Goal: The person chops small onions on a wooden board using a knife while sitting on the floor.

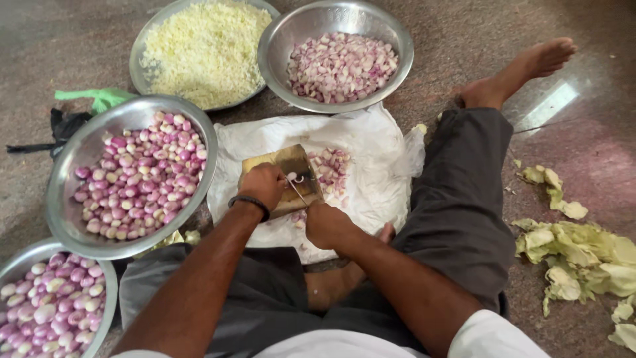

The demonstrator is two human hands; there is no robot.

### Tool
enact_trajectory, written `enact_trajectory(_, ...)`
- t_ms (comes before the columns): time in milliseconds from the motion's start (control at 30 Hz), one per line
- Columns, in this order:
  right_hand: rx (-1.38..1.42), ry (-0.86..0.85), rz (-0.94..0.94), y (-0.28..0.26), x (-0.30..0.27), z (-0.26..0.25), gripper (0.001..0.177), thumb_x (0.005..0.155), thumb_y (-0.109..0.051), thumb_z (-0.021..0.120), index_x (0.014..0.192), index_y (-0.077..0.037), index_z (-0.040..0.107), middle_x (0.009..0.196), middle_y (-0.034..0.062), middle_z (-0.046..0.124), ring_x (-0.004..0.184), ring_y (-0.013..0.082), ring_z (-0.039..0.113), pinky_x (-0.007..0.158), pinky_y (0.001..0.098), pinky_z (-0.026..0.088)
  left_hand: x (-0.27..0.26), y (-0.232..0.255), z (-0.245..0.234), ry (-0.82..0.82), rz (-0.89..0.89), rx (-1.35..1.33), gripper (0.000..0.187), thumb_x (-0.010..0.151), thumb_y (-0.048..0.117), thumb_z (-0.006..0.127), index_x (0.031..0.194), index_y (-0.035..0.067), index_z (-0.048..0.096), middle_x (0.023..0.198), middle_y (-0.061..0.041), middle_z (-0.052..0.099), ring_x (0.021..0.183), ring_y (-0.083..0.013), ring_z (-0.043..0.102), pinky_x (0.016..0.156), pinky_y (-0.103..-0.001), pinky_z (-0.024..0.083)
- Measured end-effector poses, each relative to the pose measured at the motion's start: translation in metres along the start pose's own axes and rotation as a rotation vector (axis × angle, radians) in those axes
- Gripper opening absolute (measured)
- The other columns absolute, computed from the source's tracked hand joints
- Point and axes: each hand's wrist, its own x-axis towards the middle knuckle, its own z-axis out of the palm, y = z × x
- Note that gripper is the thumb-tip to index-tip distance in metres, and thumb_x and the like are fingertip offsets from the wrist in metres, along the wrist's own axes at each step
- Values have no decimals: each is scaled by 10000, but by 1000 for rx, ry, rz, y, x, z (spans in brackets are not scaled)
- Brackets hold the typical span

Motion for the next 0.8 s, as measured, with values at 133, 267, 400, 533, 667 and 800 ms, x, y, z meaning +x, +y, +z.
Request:
enact_trajectory(133, 45, -12, -43, 7, -9, -7, 337, 942, -235, 565, 1015, 89, 622, 968, 323, 700, 935, 467, 697, 816, 529, 553, -2, 7, -8, -3, -39, 98, 120, 874, 212, 711, 890, 110, 770, 1052, -167, 707, 973, -372, 681, 835, -493, 547)
enact_trajectory(267, 20, 39, 13, 0, 0, 1, 265, 887, -117, 534, 1010, 91, 640, 990, 320, 701, 942, 470, 705, 815, 532, 564, -3, 5, -7, -50, -25, 60, 163, 873, 261, 724, 889, 105, 767, 1013, -146, 732, 975, -347, 697, 852, -476, 556)
enact_trajectory(400, 10, -40, -21, -2, 0, -2, 324, 940, -214, 544, 1001, 87, 649, 986, 320, 694, 937, 462, 703, 823, 526, 556, -1, 3, -4, -22, 14, 128, 135, 892, 202, 691, 921, 123, 797, 1020, -181, 723, 951, -374, 701, 852, -487, 556)
enact_trajectory(533, 26, -38, 38, -5, 3, 2, 313, 919, -188, 548, 1009, 100, 632, 946, 325, 700, 907, 465, 707, 802, 522, 563, 1, 9, -10, -69, -32, 135, 170, 889, 260, 705, 897, 108, 782, 1004, -155, 740, 970, -357, 703, 855, -483, 559)
enact_trajectory(667, 117, -59, 1, 3, 1, 3, 352, 943, -222, 534, 962, 105, 663, 846, 326, 715, 843, 445, 734, 778, 507, 570, -2, 12, -19, -59, -69, 77, 152, 894, 224, 680, 898, 113, 784, 1021, -161, 740, 968, -362, 707, 875, -478, 564)
enact_trajectory(800, 227, -131, 28, -2, 1, -19, 349, 951, -222, 532, 1011, 114, 605, 819, 315, 683, 778, 484, 716, 709, 546, 575, 4, 16, -16, -85, -126, 75, 170, 865, 252, 716, 905, 99, 777, 1028, -170, 733, 984, -361, 697, 872, -487, 552)
